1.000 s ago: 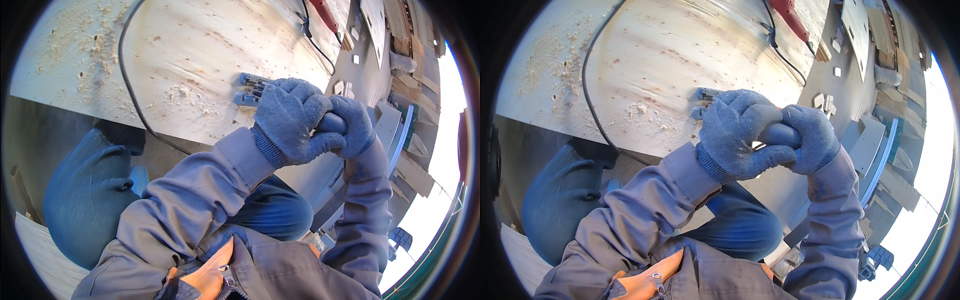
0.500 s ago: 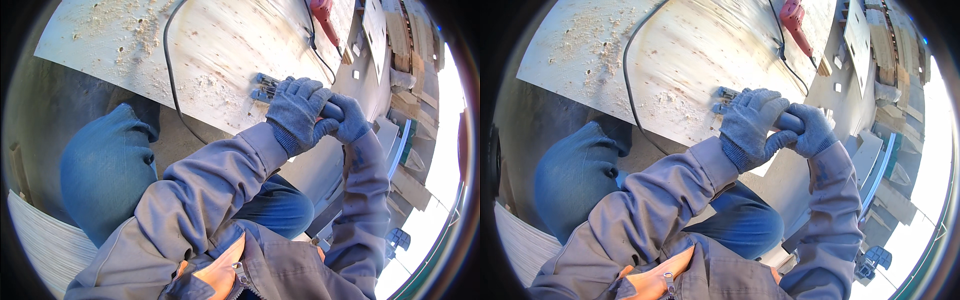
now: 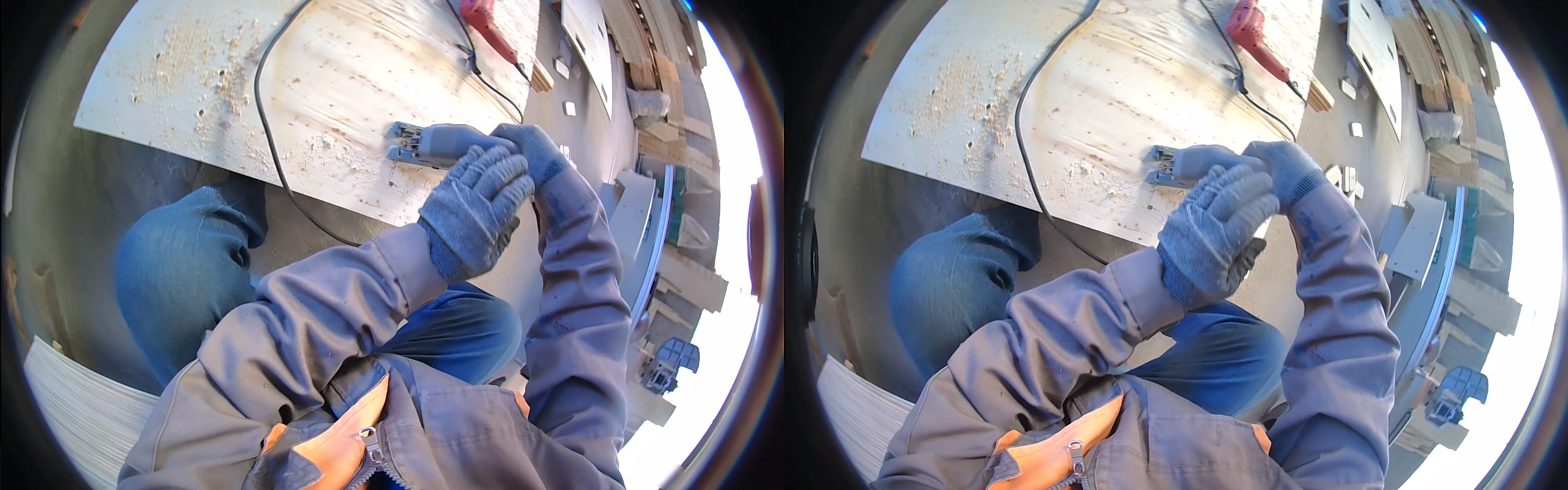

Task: The person uses a jigsaw to cut a rectangular hole in a large sheet of plywood. They guide the tool along a marked line, remove the cut piece, and then brush away sawdust from the surface.

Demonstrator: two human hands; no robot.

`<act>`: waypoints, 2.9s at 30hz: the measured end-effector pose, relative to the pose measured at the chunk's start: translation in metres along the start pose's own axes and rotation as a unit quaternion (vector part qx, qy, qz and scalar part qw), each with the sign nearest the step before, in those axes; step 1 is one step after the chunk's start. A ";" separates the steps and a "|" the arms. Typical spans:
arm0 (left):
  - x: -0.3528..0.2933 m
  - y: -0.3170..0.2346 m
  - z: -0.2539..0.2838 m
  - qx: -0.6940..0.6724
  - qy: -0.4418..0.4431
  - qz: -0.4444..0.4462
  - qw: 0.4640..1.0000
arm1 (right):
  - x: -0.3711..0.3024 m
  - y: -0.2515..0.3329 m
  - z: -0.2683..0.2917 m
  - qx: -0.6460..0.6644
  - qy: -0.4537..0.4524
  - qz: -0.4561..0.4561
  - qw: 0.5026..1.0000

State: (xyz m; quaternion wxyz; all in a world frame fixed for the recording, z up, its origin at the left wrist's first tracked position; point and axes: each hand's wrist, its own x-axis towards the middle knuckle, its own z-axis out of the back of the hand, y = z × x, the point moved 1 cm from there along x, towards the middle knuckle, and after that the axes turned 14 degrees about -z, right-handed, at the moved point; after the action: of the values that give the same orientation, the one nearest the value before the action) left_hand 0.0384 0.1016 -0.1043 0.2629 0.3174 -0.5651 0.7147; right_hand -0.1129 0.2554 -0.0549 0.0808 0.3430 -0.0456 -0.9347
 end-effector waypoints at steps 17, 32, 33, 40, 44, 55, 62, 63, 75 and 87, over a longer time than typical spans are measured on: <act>0.010 -0.040 0.054 -0.046 0.562 -0.046 0.824 | -0.001 0.008 0.001 -0.042 -0.018 0.023 0.999; 0.032 -0.043 0.050 -0.062 0.690 -0.012 0.721 | -0.012 0.015 0.006 -0.010 0.037 0.001 0.999; 0.033 -0.041 0.050 -0.067 0.690 -0.011 0.721 | -0.015 0.014 0.009 0.002 0.039 -0.005 0.999; 0.034 -0.037 0.054 -0.044 0.683 -0.019 0.729 | -0.030 0.021 0.007 0.042 0.015 -0.012 0.999; 0.029 -0.041 0.056 -0.038 0.673 -0.013 0.739 | -0.029 0.039 0.010 -0.014 0.001 -0.019 1.000; 0.022 -0.045 0.042 -0.072 0.670 -0.030 0.738 | -0.146 0.013 0.088 0.140 -0.084 -0.043 0.986; 0.014 -0.061 0.028 -0.080 0.724 -0.066 0.682 | -0.222 -0.028 0.048 0.215 -0.158 -0.066 0.961; 0.016 -0.063 0.031 -0.073 0.730 -0.061 0.677 | -0.227 -0.034 0.037 0.218 -0.161 -0.072 0.960; -0.010 -0.065 0.007 -0.033 0.781 -0.042 0.622 | -0.239 -0.076 -0.049 0.230 -0.139 -0.112 0.957; 0.002 -0.058 0.015 -0.069 0.793 -0.005 0.605 | -0.214 -0.085 -0.057 0.169 -0.168 -0.062 0.969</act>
State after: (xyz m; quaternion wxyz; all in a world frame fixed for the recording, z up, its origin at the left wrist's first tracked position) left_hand 0.0822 0.1004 -0.0634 0.6325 -0.3898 -0.1812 0.6443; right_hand 0.0749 0.3761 0.0257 -0.0448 0.1917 -0.1946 -0.9609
